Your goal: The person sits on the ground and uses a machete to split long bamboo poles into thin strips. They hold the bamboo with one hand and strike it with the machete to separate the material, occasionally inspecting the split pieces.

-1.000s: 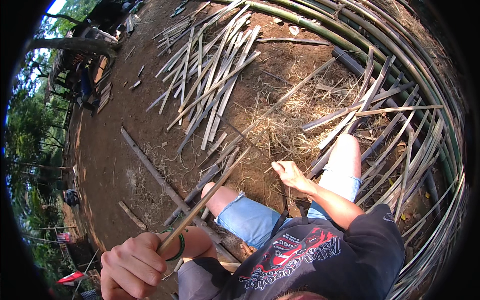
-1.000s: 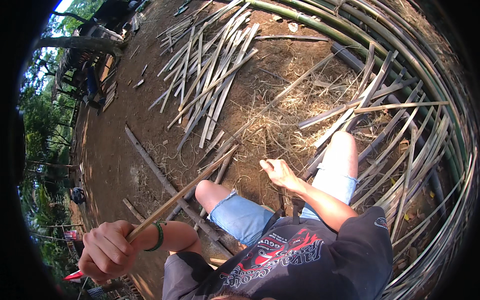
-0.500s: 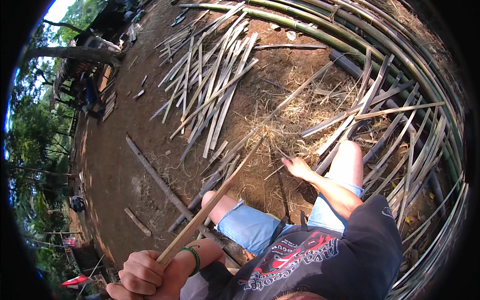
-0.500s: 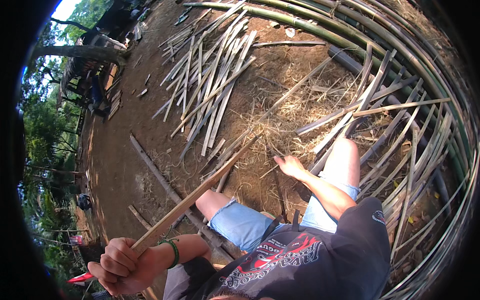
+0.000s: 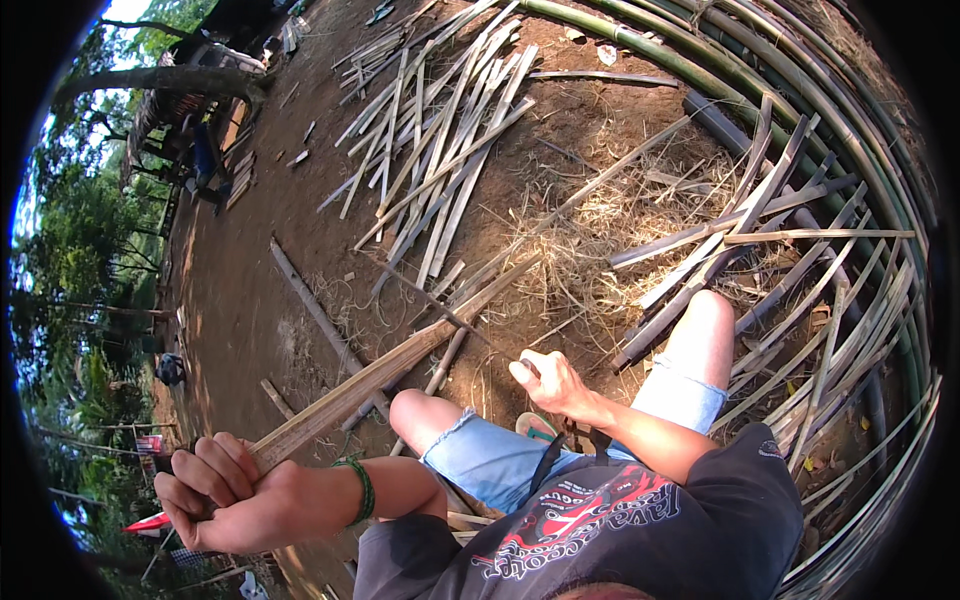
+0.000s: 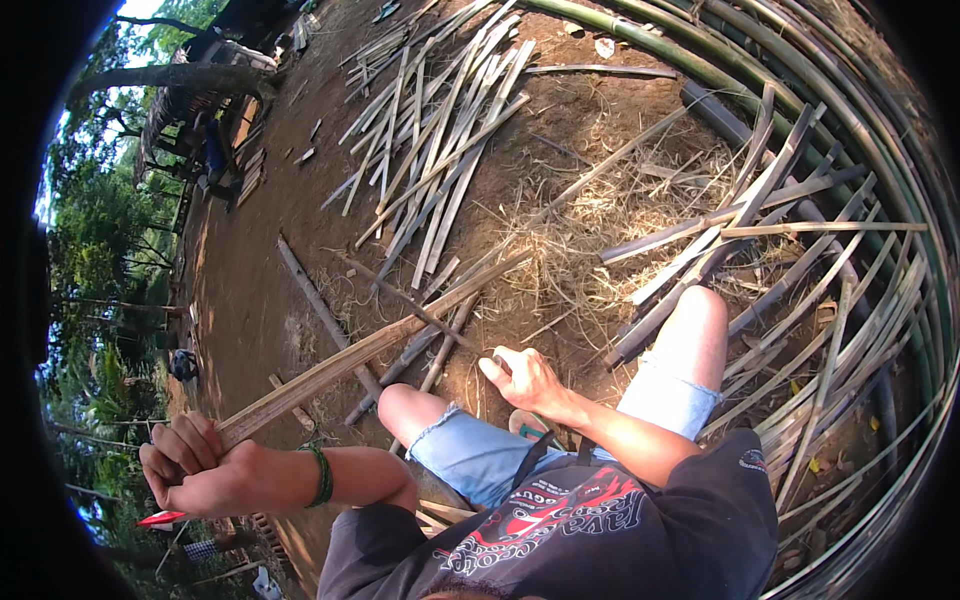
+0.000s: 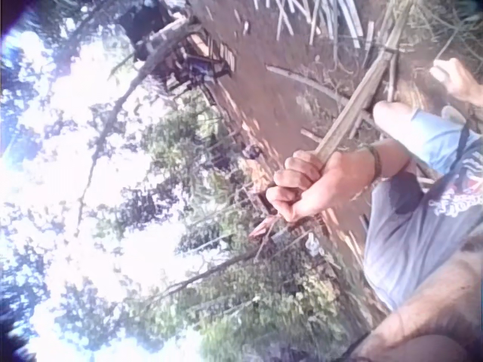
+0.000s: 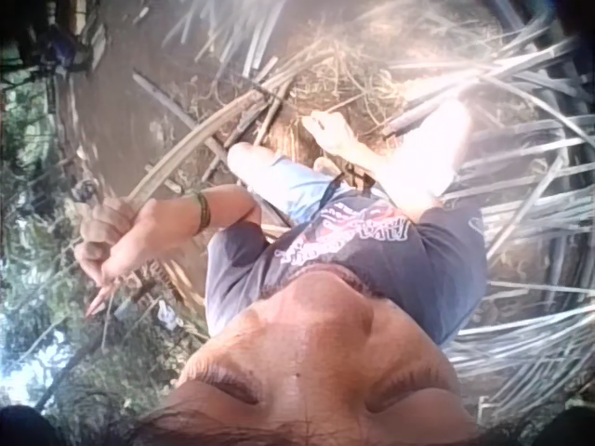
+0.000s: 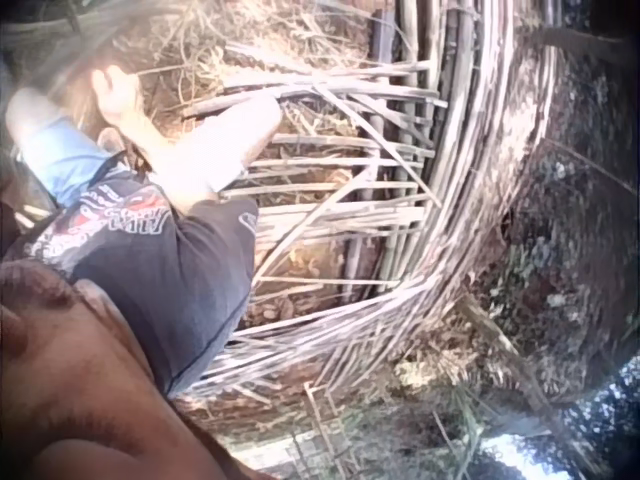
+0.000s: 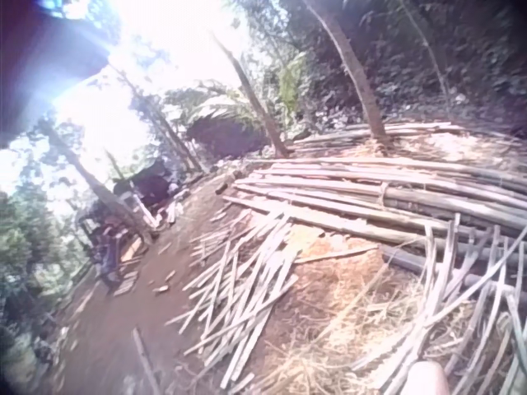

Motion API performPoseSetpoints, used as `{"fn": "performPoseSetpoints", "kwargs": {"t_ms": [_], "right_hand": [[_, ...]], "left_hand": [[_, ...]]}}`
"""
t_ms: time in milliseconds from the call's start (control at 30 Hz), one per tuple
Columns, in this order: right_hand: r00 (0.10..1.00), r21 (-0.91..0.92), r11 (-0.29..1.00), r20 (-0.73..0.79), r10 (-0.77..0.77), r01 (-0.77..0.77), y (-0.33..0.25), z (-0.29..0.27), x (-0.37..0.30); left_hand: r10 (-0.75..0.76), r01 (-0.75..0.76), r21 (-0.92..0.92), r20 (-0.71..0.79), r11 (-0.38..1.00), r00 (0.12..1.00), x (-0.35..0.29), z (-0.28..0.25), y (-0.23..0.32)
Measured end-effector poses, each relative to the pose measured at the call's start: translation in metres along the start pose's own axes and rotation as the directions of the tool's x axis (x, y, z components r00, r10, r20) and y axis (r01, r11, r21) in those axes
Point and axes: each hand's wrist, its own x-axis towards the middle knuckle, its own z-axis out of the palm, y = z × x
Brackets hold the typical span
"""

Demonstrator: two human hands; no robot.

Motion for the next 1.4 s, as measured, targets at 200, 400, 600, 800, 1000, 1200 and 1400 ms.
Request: {"fn": "performPoseSetpoints", "kwargs": {"t_ms": [200, 400, 600, 800, 1000, 1200, 1400], "right_hand": [[0.856, -0.157, 0.842, -0.111, 0.504, -0.516, 0.129, -0.023, 0.023], [0.981, -0.022, 0.982, -0.040, 0.187, -0.188, 0.066, -0.002, 0.015], [0.817, -0.150, 0.805, -0.166, 0.552, -0.574, 0.182, -0.012, 0.046], [0.914, -0.099, 0.911, -0.112, 0.389, -0.400, 0.107, 0.003, 0.046], [0.809, -0.104, 0.813, -0.233, 0.539, -0.572, 0.173, 0.020, 0.039], [0.786, -0.139, 0.781, -0.237, 0.571, -0.609, 0.186, 0.020, 0.035], [0.921, 0.153, 0.919, -0.088, 0.379, -0.363, 0.048, 0.013, 0.043]], "left_hand": [[0.014, -0.006, 0.089, -0.087, 0.996, 0.996, -0.003, 0.016, 0.001], [0.029, -0.024, 0.064, -0.064, 0.998, 0.998, 0.004, 0.008, -0.007], [-0.045, 0.059, 0.096, -0.142, 0.994, 0.989, 0.020, 0.013, -0.018], [-0.167, 0.175, -0.121, 0.077, 0.977, 0.983, 0.045, 0.005, -0.035], [-0.259, 0.284, -0.168, 0.159, 0.944, 0.953, 0.063, 0.005, -0.053], [-0.267, 0.291, -0.190, 0.143, 0.938, 0.953, 0.083, 0.015, -0.077], [-0.354, 0.528, -0.308, 0.473, 0.791, 0.807, 0.097, 0.049, -0.098]]}}
